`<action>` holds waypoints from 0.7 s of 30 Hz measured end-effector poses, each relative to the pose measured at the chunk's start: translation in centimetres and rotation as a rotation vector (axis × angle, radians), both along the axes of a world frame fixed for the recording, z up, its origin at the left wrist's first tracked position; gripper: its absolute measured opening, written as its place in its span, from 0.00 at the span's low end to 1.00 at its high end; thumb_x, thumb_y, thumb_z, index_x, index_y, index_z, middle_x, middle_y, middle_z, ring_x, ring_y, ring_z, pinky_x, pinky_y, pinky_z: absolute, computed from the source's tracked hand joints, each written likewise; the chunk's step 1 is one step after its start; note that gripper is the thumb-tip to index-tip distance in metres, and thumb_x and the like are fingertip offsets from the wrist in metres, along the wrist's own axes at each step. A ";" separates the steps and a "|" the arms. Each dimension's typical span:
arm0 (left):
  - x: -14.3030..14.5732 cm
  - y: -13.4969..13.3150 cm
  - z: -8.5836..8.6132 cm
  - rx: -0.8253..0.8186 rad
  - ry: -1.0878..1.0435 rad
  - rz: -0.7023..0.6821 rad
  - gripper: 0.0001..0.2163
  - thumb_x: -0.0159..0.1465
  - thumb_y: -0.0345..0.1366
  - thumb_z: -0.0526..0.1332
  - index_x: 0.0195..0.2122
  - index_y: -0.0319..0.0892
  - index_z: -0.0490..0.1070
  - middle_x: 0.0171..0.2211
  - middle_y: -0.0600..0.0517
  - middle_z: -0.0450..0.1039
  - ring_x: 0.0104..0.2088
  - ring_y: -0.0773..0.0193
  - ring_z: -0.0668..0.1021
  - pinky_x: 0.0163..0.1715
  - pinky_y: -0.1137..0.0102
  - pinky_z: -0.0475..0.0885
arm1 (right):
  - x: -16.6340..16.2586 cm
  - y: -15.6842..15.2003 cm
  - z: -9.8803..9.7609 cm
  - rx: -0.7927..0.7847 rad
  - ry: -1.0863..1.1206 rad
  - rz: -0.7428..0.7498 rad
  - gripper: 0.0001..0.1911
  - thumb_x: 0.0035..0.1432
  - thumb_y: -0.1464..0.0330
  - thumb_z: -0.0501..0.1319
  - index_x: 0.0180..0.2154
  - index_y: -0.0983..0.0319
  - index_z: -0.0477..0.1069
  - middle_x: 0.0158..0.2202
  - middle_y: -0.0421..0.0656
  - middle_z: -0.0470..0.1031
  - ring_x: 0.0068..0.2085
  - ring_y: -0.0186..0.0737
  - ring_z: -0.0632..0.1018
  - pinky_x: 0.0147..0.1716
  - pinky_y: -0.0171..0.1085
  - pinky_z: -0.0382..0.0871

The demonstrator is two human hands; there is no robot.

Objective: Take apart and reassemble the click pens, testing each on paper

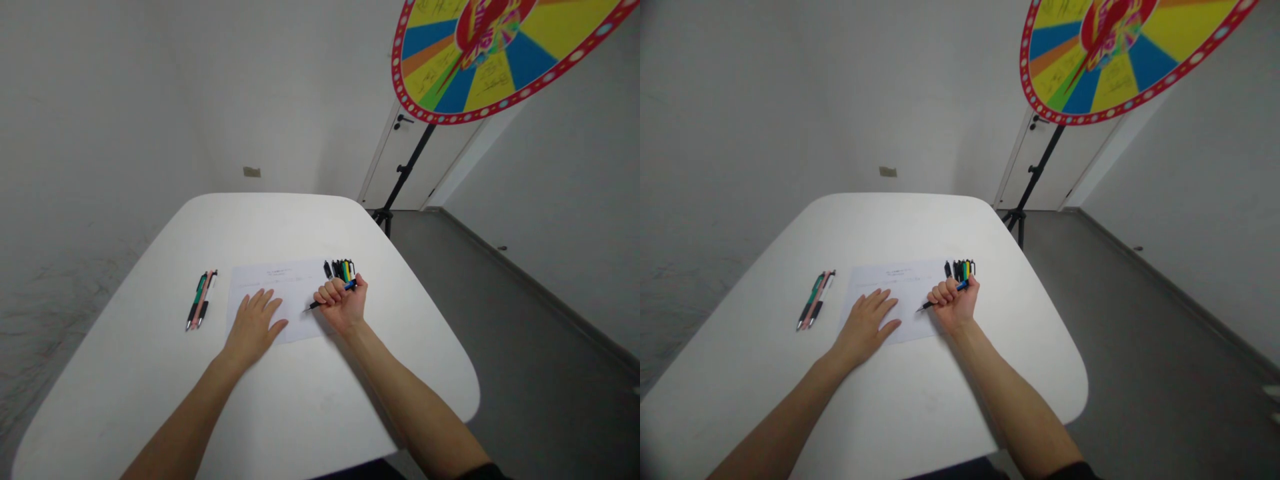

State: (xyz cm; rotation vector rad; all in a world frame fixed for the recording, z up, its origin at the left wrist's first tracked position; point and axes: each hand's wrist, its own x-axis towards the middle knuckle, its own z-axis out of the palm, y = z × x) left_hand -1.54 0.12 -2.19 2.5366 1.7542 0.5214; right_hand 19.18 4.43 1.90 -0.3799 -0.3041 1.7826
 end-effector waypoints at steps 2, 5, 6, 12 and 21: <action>0.0 0.0 0.0 0.001 0.001 0.000 0.19 0.66 0.44 0.55 0.56 0.43 0.68 0.61 0.42 0.65 0.63 0.46 0.64 0.61 0.45 0.58 | -0.1 0.0 0.0 0.002 -0.014 -0.005 0.34 0.58 0.39 0.41 0.15 0.59 0.44 0.13 0.34 0.46 0.17 0.31 0.49 0.18 0.35 0.50; 0.0 0.0 0.0 0.004 0.006 -0.003 0.19 0.66 0.44 0.55 0.55 0.42 0.68 0.61 0.42 0.65 0.63 0.46 0.64 0.61 0.46 0.59 | -0.2 0.0 0.0 0.008 -0.036 -0.003 0.35 0.56 0.37 0.40 0.14 0.58 0.45 0.13 0.34 0.46 0.17 0.31 0.49 0.18 0.35 0.51; 0.0 0.0 0.0 0.006 0.005 -0.005 0.19 0.67 0.44 0.55 0.55 0.42 0.68 0.61 0.42 0.65 0.63 0.46 0.64 0.61 0.46 0.59 | -0.2 0.0 0.0 0.010 -0.045 -0.005 0.35 0.57 0.37 0.40 0.14 0.58 0.45 0.13 0.34 0.46 0.17 0.31 0.49 0.18 0.35 0.51; -0.1 0.0 -0.1 0.014 0.006 -0.011 0.19 0.67 0.44 0.55 0.55 0.42 0.68 0.61 0.42 0.65 0.63 0.46 0.65 0.61 0.45 0.59 | -0.1 -0.1 0.0 0.033 -0.084 -0.020 0.32 0.58 0.43 0.45 0.14 0.59 0.46 0.13 0.34 0.46 0.17 0.30 0.50 0.18 0.34 0.52; 0.0 0.0 -0.1 0.011 0.023 -0.008 0.19 0.66 0.44 0.55 0.55 0.42 0.68 0.61 0.42 0.65 0.63 0.46 0.65 0.60 0.46 0.59 | -0.9 0.5 -0.7 -0.065 -0.294 -0.175 0.18 0.50 0.61 0.67 0.20 0.61 0.62 0.18 0.33 0.64 0.15 0.24 0.58 0.16 0.30 0.55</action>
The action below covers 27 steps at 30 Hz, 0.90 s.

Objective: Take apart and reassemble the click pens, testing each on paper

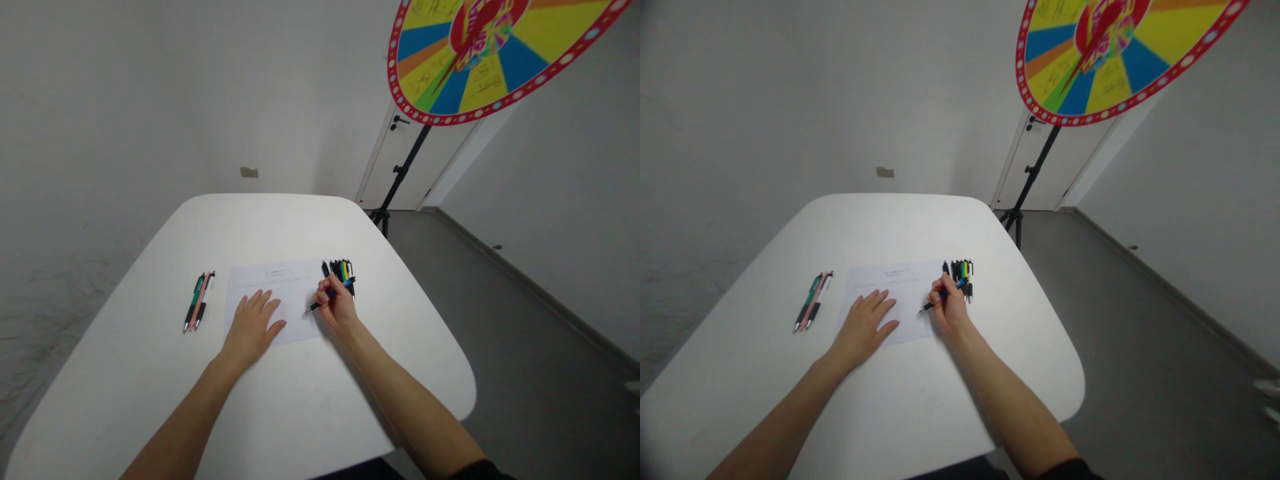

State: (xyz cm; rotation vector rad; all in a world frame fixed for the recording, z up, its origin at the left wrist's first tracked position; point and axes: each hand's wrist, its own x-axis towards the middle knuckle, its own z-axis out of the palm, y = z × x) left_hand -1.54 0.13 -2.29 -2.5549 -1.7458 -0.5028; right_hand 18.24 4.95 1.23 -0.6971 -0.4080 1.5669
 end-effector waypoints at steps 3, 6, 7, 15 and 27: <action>0.0 0.0 0.0 0.006 -0.009 -0.004 0.19 0.67 0.45 0.55 0.55 0.43 0.69 0.61 0.42 0.65 0.63 0.46 0.65 0.60 0.45 0.59 | 0.0 0.2 -0.1 0.016 -0.098 -0.086 0.11 0.49 0.63 0.65 0.21 0.61 0.67 0.23 0.38 0.72 0.18 0.27 0.66 0.17 0.31 0.61; -0.1 0.0 0.1 0.014 -0.010 -0.003 0.19 0.67 0.45 0.55 0.55 0.43 0.69 0.61 0.42 0.66 0.62 0.46 0.65 0.60 0.45 0.59 | 0.3 0.3 0.5 0.085 -0.144 -0.092 0.13 0.50 0.58 0.61 0.22 0.61 0.69 0.25 0.42 0.74 0.24 0.34 0.73 0.20 0.33 0.67; -0.2 0.0 0.1 0.015 -0.008 -0.002 0.19 0.66 0.45 0.55 0.55 0.43 0.69 0.61 0.42 0.66 0.62 0.46 0.65 0.60 0.45 0.59 | 0.5 0.5 0.7 0.103 -0.173 -0.074 0.16 0.50 0.55 0.59 0.21 0.60 0.70 0.22 0.41 0.72 0.22 0.33 0.71 0.18 0.33 0.64; -0.5 0.0 -0.2 0.007 -0.018 -0.007 0.19 0.66 0.45 0.55 0.55 0.43 0.68 0.61 0.42 0.65 0.63 0.46 0.64 0.61 0.46 0.58 | 2.2 3.9 1.0 0.220 -0.800 -0.199 0.15 0.42 0.58 0.69 0.26 0.60 0.69 0.18 0.36 0.70 0.20 0.32 0.69 0.18 0.31 0.61; -0.6 0.0 -0.4 0.020 -0.056 -0.006 0.19 0.67 0.46 0.53 0.55 0.44 0.69 0.60 0.42 0.66 0.63 0.47 0.65 0.60 0.45 0.59 | 2.4 4.8 -1.6 0.183 -1.240 -0.283 0.08 0.45 0.68 0.60 0.20 0.58 0.61 0.14 0.34 0.65 0.18 0.34 0.68 0.19 0.33 0.59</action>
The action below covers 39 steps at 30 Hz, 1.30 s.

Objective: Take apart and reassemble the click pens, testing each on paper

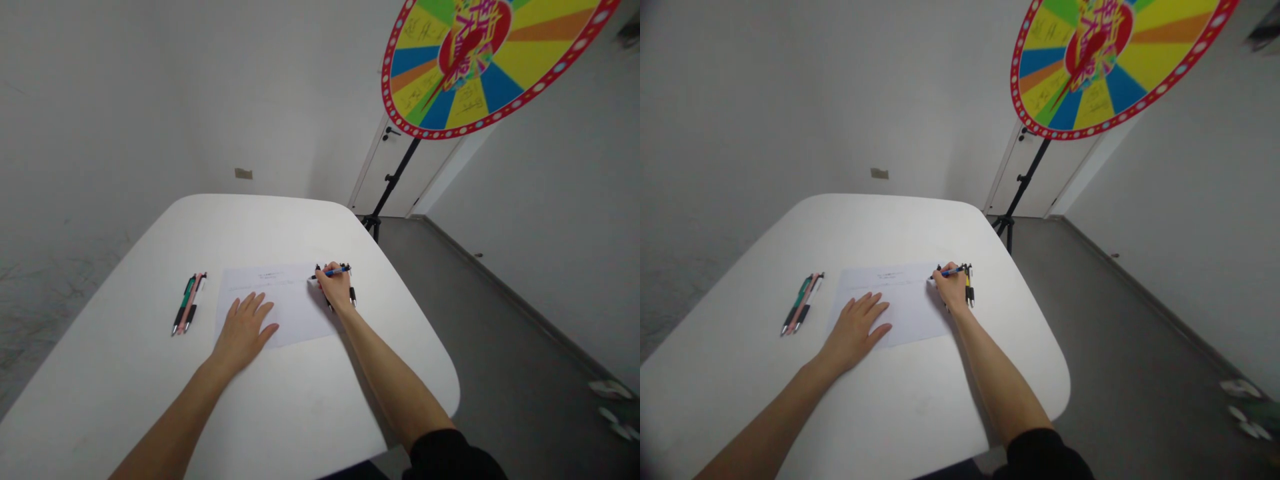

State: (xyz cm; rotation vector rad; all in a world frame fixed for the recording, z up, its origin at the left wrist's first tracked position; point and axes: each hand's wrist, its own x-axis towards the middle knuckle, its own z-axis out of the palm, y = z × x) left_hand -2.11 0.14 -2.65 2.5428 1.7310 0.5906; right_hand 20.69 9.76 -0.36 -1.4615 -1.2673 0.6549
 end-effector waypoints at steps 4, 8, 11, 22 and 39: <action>0.1 0.0 0.0 -0.012 0.025 0.005 0.20 0.66 0.46 0.54 0.56 0.43 0.68 0.60 0.42 0.66 0.63 0.46 0.65 0.60 0.45 0.59 | 0.1 -0.1 0.3 -0.041 -0.014 0.015 0.07 0.45 0.66 0.60 0.22 0.58 0.62 0.14 0.34 0.66 0.17 0.35 0.69 0.18 0.33 0.59; 0.1 0.0 0.1 -0.011 0.041 0.007 0.20 0.66 0.46 0.54 0.56 0.43 0.68 0.61 0.42 0.65 0.63 0.46 0.65 0.61 0.46 0.59 | 0.0 -0.4 0.7 -0.061 -0.027 0.025 0.07 0.45 0.66 0.60 0.21 0.58 0.62 0.14 0.35 0.66 0.17 0.35 0.69 0.18 0.33 0.60; 0.1 0.0 0.1 -0.010 0.043 0.000 0.20 0.66 0.46 0.55 0.56 0.43 0.68 0.61 0.43 0.65 0.62 0.46 0.65 0.60 0.46 0.59 | 0.0 -0.4 0.7 -0.069 -0.033 0.030 0.07 0.45 0.66 0.60 0.21 0.58 0.62 0.13 0.35 0.67 0.17 0.35 0.69 0.19 0.34 0.61; 0.1 0.0 0.0 0.007 -0.007 -0.001 0.19 0.67 0.46 0.53 0.55 0.44 0.69 0.60 0.42 0.67 0.62 0.47 0.65 0.60 0.46 0.59 | 0.1 -0.1 0.4 -0.053 -0.056 0.037 0.06 0.43 0.69 0.58 0.20 0.57 0.60 0.13 0.34 0.66 0.18 0.36 0.69 0.21 0.34 0.59; 0.1 -0.1 0.0 -0.001 -0.002 0.009 0.19 0.67 0.46 0.53 0.55 0.44 0.69 0.60 0.42 0.66 0.63 0.48 0.65 0.61 0.46 0.58 | 0.1 -0.8 0.5 0.022 0.236 0.059 0.14 0.49 0.59 0.63 0.21 0.58 0.61 0.16 0.34 0.66 0.18 0.33 0.68 0.18 0.33 0.59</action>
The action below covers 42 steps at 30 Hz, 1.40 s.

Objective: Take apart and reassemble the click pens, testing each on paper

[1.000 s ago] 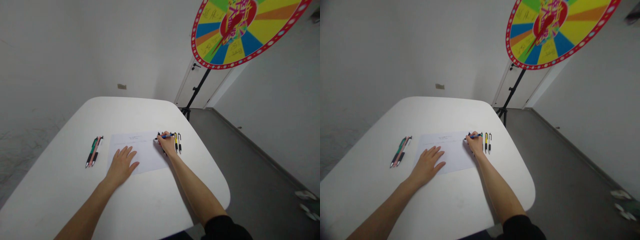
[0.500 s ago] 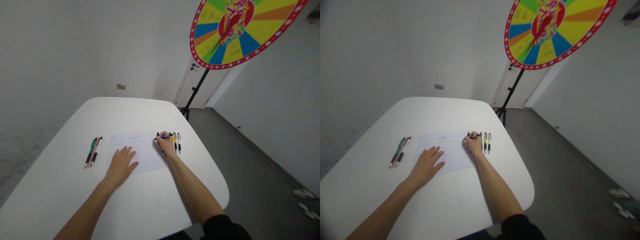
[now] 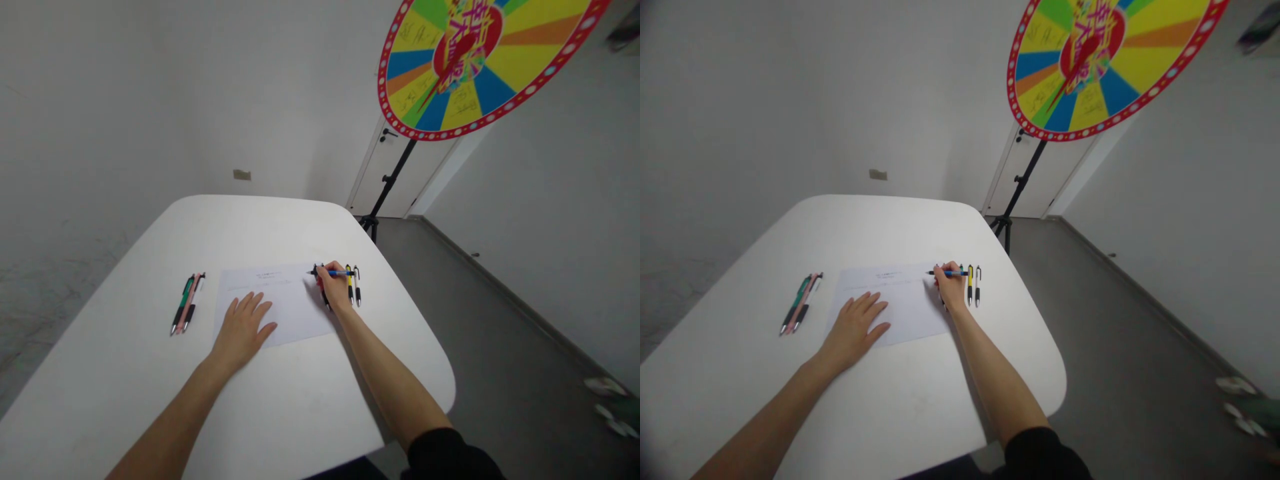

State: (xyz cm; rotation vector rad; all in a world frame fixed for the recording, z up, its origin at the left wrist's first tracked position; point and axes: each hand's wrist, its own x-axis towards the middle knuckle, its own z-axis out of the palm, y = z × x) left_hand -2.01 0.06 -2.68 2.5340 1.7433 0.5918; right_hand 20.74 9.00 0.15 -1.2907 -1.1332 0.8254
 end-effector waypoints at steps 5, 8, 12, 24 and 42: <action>-0.1 0.0 0.0 0.006 -0.007 -0.001 0.19 0.67 0.46 0.53 0.55 0.45 0.69 0.60 0.43 0.67 0.63 0.48 0.65 0.61 0.47 0.58 | 0.3 0.4 0.6 0.073 0.296 -0.058 0.22 0.56 0.48 0.55 0.23 0.59 0.65 0.17 0.37 0.68 0.19 0.33 0.69 0.19 0.34 0.63; -0.1 0.0 0.0 0.004 -0.004 0.002 0.19 0.67 0.46 0.53 0.55 0.45 0.69 0.60 0.43 0.66 0.63 0.48 0.65 0.61 0.47 0.58 | 0.7 0.4 1.8 0.138 0.549 -0.103 0.22 0.55 0.49 0.59 0.21 0.59 0.65 0.20 0.38 0.71 0.25 0.34 0.74 0.26 0.35 0.69; -0.1 0.0 0.2 -0.015 0.020 0.004 0.19 0.67 0.46 0.54 0.56 0.45 0.68 0.61 0.44 0.66 0.63 0.48 0.65 0.61 0.47 0.58 | 1.4 -0.7 3.2 0.133 0.785 0.006 0.17 0.54 0.56 0.65 0.23 0.59 0.64 0.18 0.33 0.66 0.24 0.31 0.72 0.28 0.33 0.70; -0.1 0.1 0.0 -0.011 0.046 0.000 0.20 0.67 0.46 0.53 0.56 0.45 0.68 0.61 0.44 0.65 0.63 0.49 0.65 0.61 0.48 0.58 | 4.6 -3.4 4.2 0.039 0.910 0.240 0.35 0.53 0.36 0.42 0.14 0.58 0.48 0.13 0.34 0.47 0.16 0.30 0.51 0.16 0.34 0.51; -0.1 0.0 0.1 -0.029 0.065 -0.001 0.20 0.66 0.46 0.55 0.57 0.44 0.68 0.61 0.44 0.65 0.63 0.47 0.65 0.61 0.47 0.58 | 6.6 -0.5 0.6 0.041 0.432 -0.252 0.15 0.40 0.69 0.67 0.35 0.63 0.73 0.25 0.35 0.70 0.24 0.28 0.72 0.25 0.30 0.66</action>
